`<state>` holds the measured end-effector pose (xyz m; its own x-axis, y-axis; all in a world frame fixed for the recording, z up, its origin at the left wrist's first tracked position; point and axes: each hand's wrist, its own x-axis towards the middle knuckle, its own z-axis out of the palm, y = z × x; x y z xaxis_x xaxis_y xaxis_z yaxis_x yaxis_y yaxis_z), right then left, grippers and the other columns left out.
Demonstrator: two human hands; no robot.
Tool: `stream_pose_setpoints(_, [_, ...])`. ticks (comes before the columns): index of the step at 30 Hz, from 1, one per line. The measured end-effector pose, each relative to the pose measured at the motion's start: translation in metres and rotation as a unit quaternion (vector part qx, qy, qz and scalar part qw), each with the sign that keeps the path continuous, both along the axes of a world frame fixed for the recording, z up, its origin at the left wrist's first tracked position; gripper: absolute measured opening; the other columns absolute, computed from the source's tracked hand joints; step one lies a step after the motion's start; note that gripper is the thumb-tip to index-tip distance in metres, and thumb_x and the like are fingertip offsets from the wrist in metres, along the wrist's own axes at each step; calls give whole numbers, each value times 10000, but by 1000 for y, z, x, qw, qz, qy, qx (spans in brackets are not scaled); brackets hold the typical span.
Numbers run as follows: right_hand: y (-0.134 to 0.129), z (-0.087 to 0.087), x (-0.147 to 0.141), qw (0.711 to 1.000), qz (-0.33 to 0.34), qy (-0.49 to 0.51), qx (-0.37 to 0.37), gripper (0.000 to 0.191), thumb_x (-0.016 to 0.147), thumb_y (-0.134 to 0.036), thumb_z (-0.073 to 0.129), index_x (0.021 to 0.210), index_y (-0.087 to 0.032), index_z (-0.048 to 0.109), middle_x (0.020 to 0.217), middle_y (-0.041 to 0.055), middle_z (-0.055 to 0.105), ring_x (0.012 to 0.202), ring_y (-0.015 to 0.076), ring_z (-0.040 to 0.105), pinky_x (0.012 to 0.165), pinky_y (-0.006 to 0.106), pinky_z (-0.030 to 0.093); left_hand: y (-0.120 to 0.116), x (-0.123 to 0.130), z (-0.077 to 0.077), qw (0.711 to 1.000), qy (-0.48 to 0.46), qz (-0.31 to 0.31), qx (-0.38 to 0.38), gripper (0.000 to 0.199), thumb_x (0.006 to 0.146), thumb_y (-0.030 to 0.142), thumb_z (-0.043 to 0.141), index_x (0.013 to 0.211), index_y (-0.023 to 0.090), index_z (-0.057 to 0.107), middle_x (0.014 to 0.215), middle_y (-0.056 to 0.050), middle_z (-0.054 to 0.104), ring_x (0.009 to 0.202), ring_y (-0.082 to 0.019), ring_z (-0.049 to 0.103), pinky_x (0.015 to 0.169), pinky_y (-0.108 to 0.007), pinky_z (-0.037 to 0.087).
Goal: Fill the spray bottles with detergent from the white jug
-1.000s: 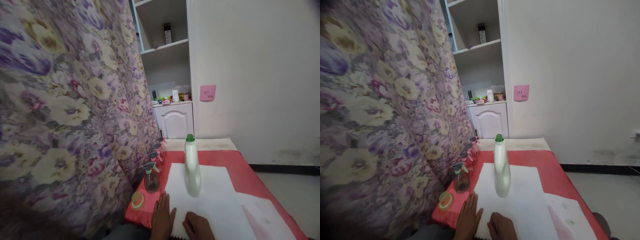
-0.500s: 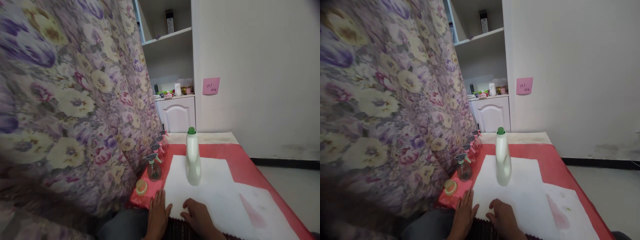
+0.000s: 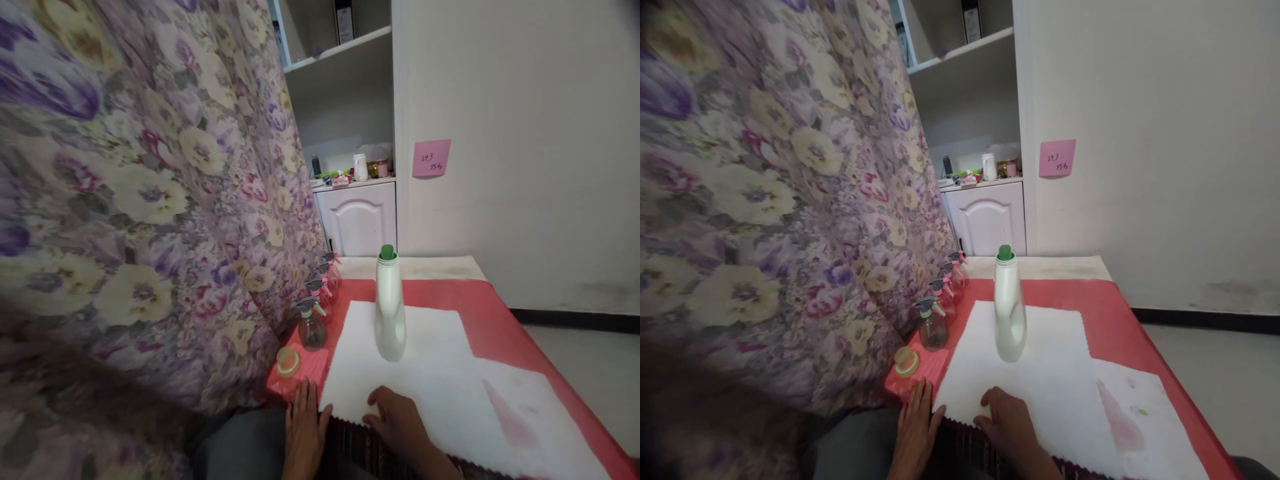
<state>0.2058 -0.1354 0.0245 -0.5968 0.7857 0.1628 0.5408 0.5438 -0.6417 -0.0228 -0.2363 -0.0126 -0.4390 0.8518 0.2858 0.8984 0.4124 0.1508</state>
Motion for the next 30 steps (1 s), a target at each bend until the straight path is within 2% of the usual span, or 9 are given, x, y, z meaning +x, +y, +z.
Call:
stream_pose_setpoints(6, [0,-1,0,1000,2,8,-9,177,785,-325,673,941,-244,649,686,-39,672,652,158,636,643,239,400,-6,-10,-6,992,-92,66,46,599,907,417,362,1420,113,413,1541,-178,344,1441,-320,271,1107,-556,307])
stream_pose_setpoints(9, [1,-5,0,1000,0,10,-14,162,793,-326,658,935,-250,645,670,-42,665,642,158,631,636,242,396,-7,-12,-9,980,-157,64,101,656,873,449,392,1395,53,422,1531,-224,344,1440,-329,272,1136,-513,297])
stream_pose_setpoints(11, [1,-7,0,1000,0,10,-11,151,801,-322,644,935,-252,642,677,-41,667,644,155,628,639,242,395,-7,-16,-8,966,-201,72,147,659,849,469,412,1361,57,456,1512,-226,377,1421,-329,317,1145,-480,304])
stream_pose_setpoints(16, [1,-7,1,1000,0,8,-14,125,824,-321,607,920,-248,637,663,-41,658,624,148,617,622,236,394,-4,-43,12,948,-214,104,211,650,834,512,378,1282,61,511,1373,-239,514,1327,-351,443,1127,-504,327])
stream_pose_setpoints(20, [-1,-5,1,1000,1,10,-13,113,842,-313,583,910,-240,635,661,-37,659,631,152,623,629,236,401,8,-74,30,944,-203,101,241,639,772,468,485,1298,104,488,1350,-202,539,1306,-343,461,1127,-509,320])
stream_pose_setpoints(23, [-2,-4,2,1000,-1,8,-16,102,843,-303,576,902,-242,633,659,-36,661,636,156,631,627,238,401,23,-85,34,940,-212,93,251,709,724,448,567,1345,130,438,1384,-185,524,1315,-341,459,1116,-495,337])
stream_pose_setpoints(27, [-3,-2,2,1000,-4,12,-17,92,850,-286,560,893,-241,628,671,-30,673,642,159,639,631,239,403,40,-85,32,933,-232,93,259,803,715,454,611,1397,111,359,1405,-209,505,1288,-329,496,1074,-468,392])
stream_pose_setpoints(30, [-3,1,2,1000,-3,11,-18,100,863,-284,541,884,-238,627,690,-21,686,651,162,645,636,243,405,46,-82,35,930,-236,84,269,696,732,453,597,1320,109,455,1339,-191,565,1230,-308,545,1043,-445,425])
